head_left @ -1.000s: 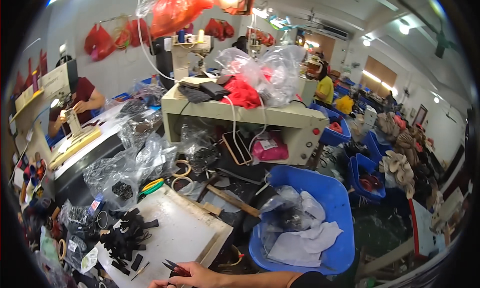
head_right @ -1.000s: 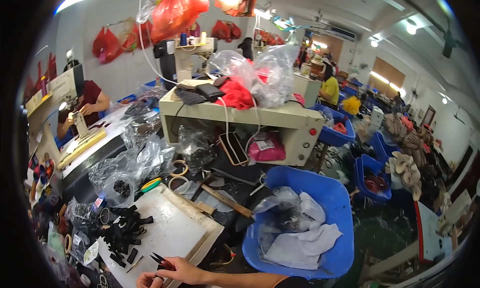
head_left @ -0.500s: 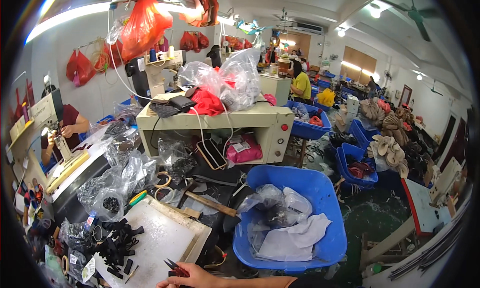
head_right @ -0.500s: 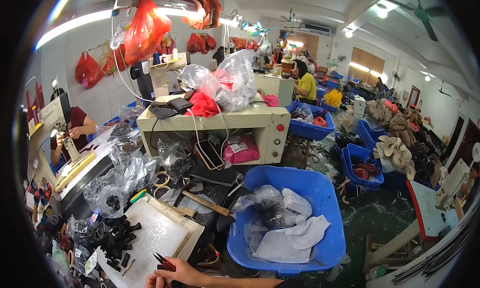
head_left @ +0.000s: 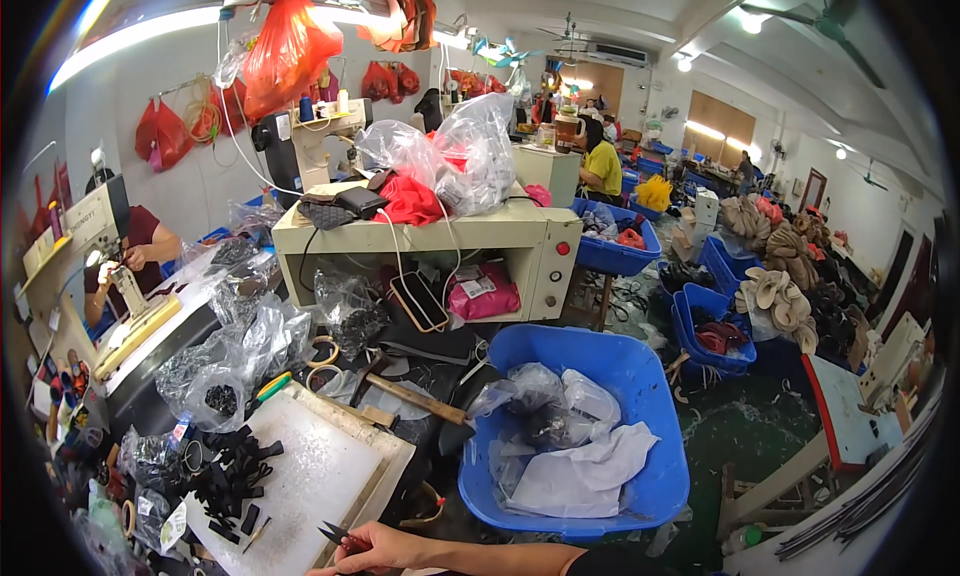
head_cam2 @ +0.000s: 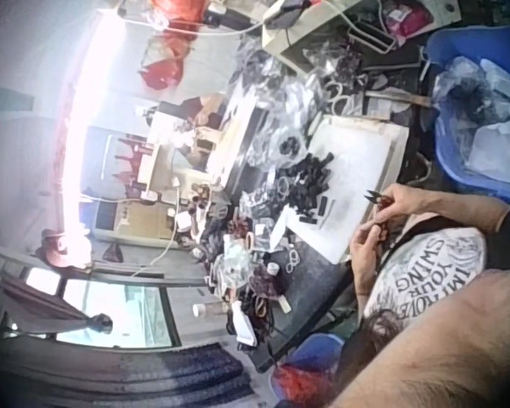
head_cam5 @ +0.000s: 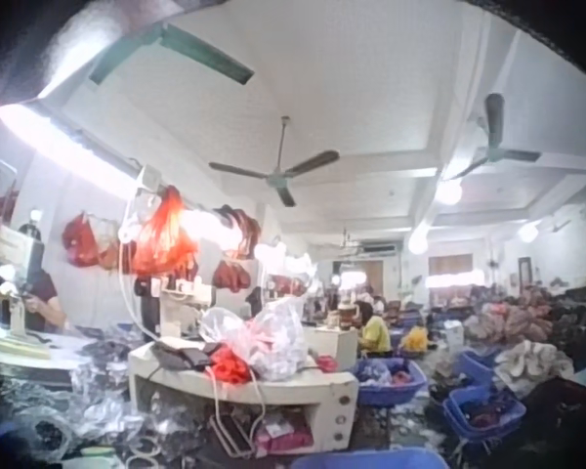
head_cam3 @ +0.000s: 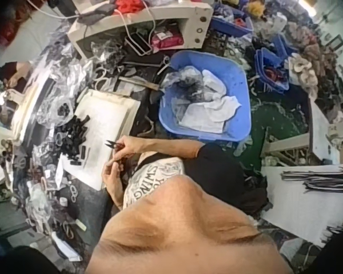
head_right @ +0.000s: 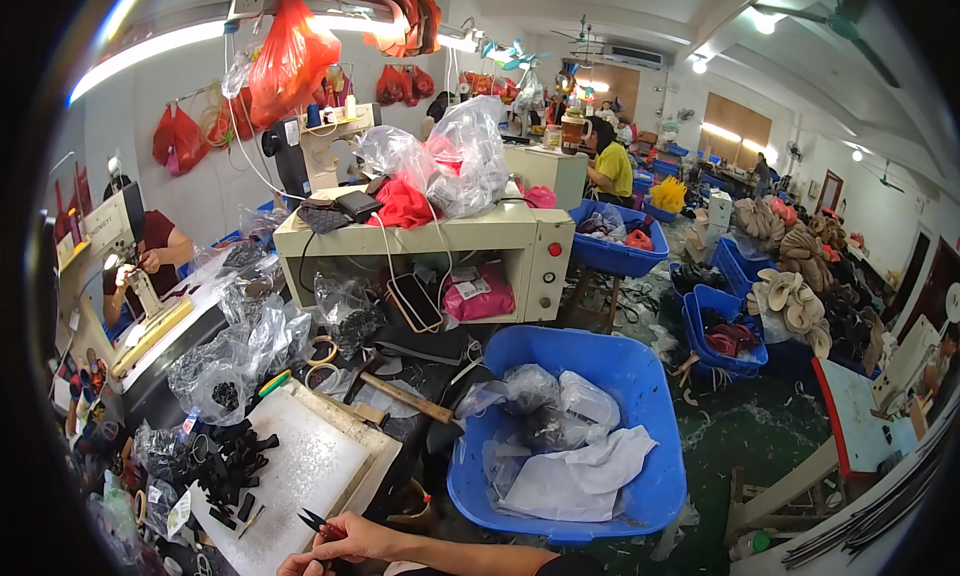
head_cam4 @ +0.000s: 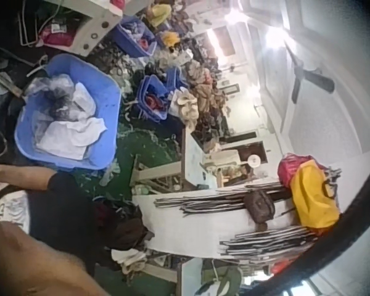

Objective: The person cuts small black fabric strips into shorter pieces using scissors. They pick up a strip, fold it, cut it, and place the cut pieces on the table. The process is repeated for multiple strips.

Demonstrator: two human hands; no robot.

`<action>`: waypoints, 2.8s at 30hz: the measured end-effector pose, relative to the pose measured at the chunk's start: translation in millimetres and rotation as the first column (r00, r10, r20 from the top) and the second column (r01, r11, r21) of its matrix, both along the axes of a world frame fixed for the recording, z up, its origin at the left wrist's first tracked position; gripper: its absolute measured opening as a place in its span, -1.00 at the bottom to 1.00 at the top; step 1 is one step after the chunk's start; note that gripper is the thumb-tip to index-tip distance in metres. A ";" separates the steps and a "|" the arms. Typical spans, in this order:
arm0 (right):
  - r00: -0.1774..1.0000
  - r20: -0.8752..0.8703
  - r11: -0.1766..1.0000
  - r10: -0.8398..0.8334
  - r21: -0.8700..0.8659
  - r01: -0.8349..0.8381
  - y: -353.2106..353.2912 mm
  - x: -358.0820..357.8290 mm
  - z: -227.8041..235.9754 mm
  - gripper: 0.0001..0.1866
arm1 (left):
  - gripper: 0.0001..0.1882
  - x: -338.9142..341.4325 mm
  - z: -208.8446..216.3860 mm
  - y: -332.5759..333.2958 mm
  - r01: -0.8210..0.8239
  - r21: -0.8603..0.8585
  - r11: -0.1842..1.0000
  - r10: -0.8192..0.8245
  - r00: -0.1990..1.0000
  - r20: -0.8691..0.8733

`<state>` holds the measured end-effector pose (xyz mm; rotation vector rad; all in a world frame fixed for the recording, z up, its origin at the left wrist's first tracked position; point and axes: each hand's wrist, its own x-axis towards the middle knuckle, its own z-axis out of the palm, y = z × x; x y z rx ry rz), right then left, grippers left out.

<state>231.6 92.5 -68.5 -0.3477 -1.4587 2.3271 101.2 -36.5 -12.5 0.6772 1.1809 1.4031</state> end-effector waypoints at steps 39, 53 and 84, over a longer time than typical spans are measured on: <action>0.930 0.043 0.883 -0.365 0.333 0.331 -30.7 -13.7 -4.9 -0.78 | -0.84 5.0 -27.1 -3.9 -0.255 0.052 0.966 0.260 0.932 -0.253; 0.893 0.040 0.794 -0.447 0.477 0.376 -6.0 -31.4 -3.0 -0.63 | -0.74 -26.7 -39.1 18.2 -0.195 -0.001 0.981 0.194 0.975 -0.107; 0.984 0.102 0.658 -0.150 0.752 0.023 41.2 -82.1 20.2 -0.59 | -0.68 -73.9 -32.0 20.0 -0.265 -0.085 0.960 0.275 0.951 0.141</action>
